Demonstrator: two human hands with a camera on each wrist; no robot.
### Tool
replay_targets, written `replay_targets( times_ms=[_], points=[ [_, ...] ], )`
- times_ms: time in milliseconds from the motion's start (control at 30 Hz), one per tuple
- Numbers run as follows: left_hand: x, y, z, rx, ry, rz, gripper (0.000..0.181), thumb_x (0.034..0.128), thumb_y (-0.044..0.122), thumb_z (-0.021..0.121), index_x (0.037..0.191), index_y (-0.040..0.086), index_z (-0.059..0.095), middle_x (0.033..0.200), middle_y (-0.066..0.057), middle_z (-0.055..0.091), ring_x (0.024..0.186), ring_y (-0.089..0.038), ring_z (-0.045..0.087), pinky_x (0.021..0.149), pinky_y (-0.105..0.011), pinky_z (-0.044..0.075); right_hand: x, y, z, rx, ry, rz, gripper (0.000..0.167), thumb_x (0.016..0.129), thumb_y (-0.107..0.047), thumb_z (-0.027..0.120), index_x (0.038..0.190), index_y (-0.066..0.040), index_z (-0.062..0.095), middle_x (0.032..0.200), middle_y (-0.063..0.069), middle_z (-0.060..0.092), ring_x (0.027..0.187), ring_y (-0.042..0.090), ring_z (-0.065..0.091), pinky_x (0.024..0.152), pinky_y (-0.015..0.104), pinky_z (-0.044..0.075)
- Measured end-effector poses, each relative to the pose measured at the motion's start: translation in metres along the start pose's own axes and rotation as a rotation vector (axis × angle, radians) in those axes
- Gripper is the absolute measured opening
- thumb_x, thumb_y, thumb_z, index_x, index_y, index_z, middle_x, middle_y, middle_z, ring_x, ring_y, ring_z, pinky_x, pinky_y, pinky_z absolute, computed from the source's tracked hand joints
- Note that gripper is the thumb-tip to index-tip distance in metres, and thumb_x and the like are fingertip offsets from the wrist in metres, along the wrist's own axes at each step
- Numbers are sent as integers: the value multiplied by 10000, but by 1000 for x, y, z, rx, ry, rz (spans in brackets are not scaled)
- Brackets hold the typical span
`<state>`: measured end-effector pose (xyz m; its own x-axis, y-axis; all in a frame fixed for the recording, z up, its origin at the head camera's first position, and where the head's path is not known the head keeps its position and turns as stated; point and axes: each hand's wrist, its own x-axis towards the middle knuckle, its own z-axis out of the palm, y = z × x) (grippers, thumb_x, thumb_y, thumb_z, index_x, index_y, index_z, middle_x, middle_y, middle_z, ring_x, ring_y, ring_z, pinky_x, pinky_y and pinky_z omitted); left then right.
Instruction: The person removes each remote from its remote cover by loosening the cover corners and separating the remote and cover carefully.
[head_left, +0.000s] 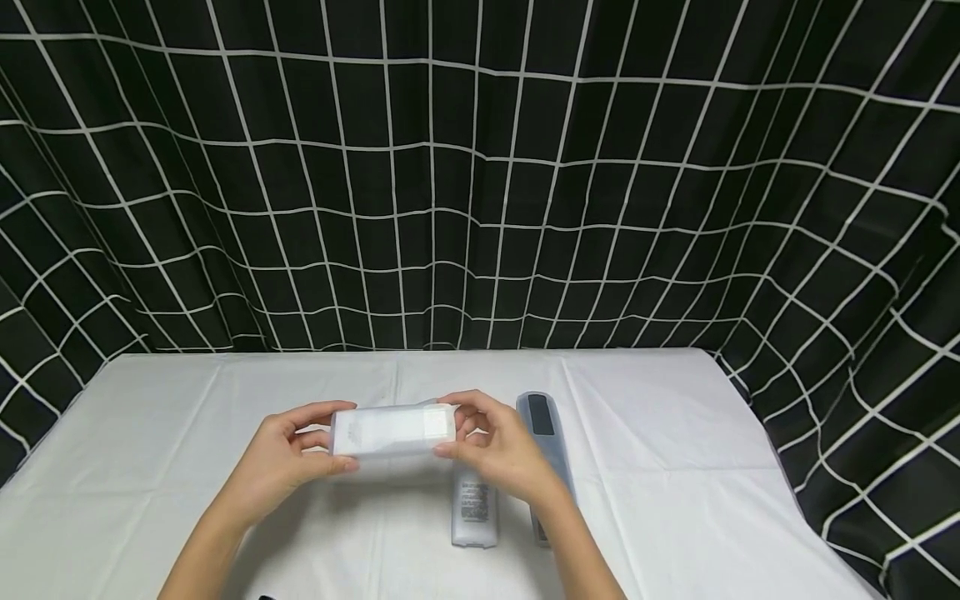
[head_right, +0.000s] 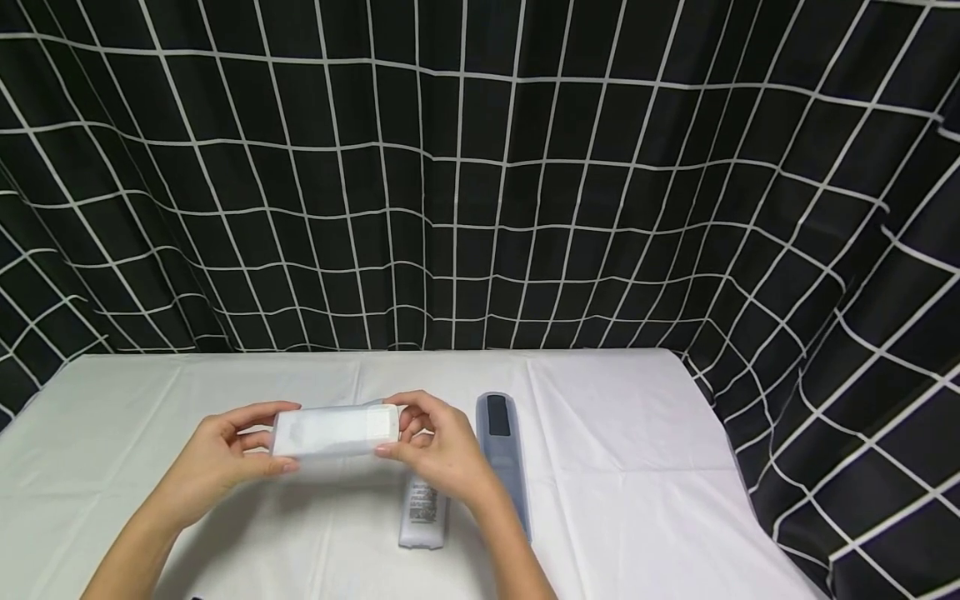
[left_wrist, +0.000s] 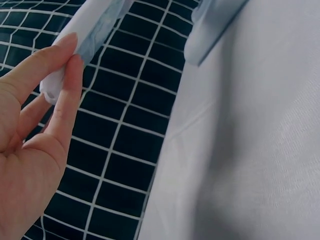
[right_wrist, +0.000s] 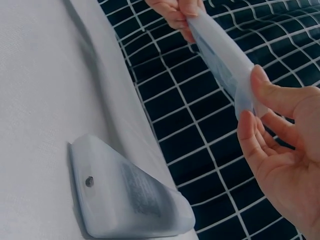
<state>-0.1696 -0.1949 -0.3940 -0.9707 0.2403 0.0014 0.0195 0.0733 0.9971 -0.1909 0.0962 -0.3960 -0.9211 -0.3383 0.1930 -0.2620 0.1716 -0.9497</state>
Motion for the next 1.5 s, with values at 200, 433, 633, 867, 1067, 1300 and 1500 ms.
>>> replay_targets(
  times_ms=[200,433,633,867,1067,1300,1500],
  points=[
    [1,1,2,1,-21,1,716,810,-28,849,1461,-46,551,1228,-106,624,937,-109,727,805,-283,620,-1,0,-3,-4,-2,-3,482,832,69,811,1288,44,656,991,83,619,857,102,573,770,182,563],
    [3,-2,3,-24,-28,19,586,981,34,714,1504,-85,478,1193,-130,591,933,-160,752,894,-364,636,-3,0,-5,-14,-1,4,499,840,74,805,1310,26,646,1017,98,621,855,129,596,801,208,586],
    [7,-6,7,-94,29,22,429,1040,16,623,1400,-190,512,1042,-26,723,888,-147,730,808,-388,658,-3,1,-7,-19,-3,-15,503,833,84,809,1304,23,644,1027,101,621,847,118,602,789,212,589],
    [8,-8,12,-116,40,26,361,990,-4,692,1338,-67,620,1027,-64,670,849,-157,724,773,-455,661,-3,2,-6,5,-19,-22,508,831,102,800,1306,27,636,1061,133,651,855,118,618,783,207,580],
    [9,-8,17,-145,-19,16,367,974,-11,713,1335,-22,647,1140,-70,672,949,-175,703,769,-439,663,-3,2,-3,33,-50,11,506,846,83,795,1318,18,623,1125,171,681,887,152,663,813,231,596],
    [8,-6,14,-158,4,20,441,952,-61,710,1345,-184,554,1051,-51,720,887,-173,720,737,-418,664,-3,1,-2,29,-30,25,509,828,92,809,1303,14,645,1064,131,675,870,147,658,805,230,604],
    [7,-6,11,-179,-18,37,373,953,-74,703,1308,-144,608,1042,-49,745,898,-180,731,741,-419,664,-2,0,-2,-29,-3,12,505,809,60,841,1282,-3,674,977,71,668,841,122,610,747,182,556]
  ],
)
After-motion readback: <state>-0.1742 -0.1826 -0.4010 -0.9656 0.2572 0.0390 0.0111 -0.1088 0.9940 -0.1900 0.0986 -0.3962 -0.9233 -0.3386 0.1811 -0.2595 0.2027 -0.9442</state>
